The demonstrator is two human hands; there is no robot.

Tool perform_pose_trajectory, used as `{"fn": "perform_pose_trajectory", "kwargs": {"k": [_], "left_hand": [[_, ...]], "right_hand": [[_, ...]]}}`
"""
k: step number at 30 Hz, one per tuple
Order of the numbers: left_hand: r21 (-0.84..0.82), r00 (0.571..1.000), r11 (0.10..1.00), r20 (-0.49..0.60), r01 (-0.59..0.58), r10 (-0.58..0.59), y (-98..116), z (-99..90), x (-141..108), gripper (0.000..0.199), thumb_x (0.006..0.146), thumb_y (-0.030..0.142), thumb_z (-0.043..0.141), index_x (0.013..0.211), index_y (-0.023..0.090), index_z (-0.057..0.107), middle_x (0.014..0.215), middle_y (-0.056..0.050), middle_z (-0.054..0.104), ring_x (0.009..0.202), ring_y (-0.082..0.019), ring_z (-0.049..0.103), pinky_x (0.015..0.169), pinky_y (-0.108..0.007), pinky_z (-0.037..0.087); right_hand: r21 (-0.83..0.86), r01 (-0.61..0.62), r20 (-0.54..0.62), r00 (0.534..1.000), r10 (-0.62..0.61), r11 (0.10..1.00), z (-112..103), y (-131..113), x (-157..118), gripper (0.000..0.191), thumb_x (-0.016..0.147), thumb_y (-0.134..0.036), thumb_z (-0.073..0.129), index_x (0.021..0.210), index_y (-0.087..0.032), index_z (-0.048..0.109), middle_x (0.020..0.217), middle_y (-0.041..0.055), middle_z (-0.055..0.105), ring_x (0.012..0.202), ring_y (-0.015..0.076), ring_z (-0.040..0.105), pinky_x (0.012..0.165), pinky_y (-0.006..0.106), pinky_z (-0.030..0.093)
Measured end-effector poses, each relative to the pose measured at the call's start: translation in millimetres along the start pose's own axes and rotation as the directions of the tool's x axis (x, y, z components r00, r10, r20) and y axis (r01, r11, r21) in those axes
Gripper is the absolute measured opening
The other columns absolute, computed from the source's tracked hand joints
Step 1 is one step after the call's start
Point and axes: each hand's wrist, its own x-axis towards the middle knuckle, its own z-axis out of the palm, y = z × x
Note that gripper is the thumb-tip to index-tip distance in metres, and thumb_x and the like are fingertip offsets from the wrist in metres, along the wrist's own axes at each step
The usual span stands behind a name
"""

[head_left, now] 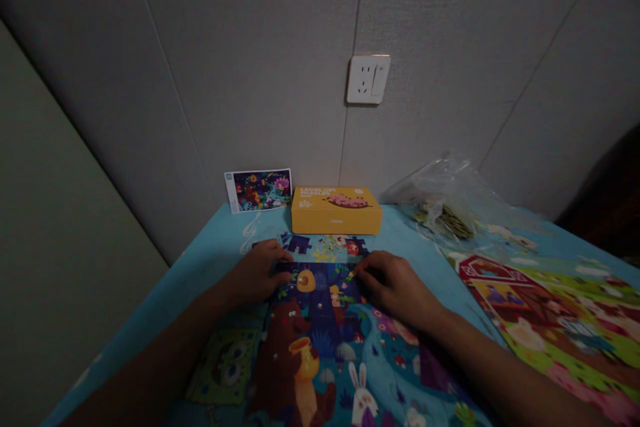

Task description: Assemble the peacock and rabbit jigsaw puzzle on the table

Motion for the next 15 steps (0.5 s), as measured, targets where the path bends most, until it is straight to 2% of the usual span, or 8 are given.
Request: {"fn": "perform_pose_trajectory", "kwargs": {"k": [9,15], "left_hand": [[0.042,0.999,0.999,0.036,-0.028,0.026,2.3,0.5,-1.8,0.027,0.076,0.024,0.066,0.102,0.017,0.069,0.099,-0.009,0.061,0.101,-0.026,0.057,0.091,-0.038,0.043],[0.064,1.0,0.998,0.019,-0.009,0.008,-3.3,2.4,0.2,0.031,0.073,0.027,0.074,0.103,0.019,0.069,0.099,-0.007,0.061,0.1,-0.026,0.056,0.09,-0.038,0.042]], "right_hand": [[0.0,0.011,0.004,1.0,-0.011,1.0,-0.3,1.0,0.1,0.02,0.085,-0.018,0.05,0.088,-0.018,0.07,0.088,0.0058,0.07,0.086,0.0204,0.063,0.08,0.032,0.046],[0.003,0.007,0.015,1.0,-0.007,1.0,-0.7,0.4,0.7,0.019,0.085,-0.018,0.05,0.087,-0.018,0.07,0.089,0.0062,0.07,0.086,0.0204,0.063,0.081,0.032,0.045]]}}
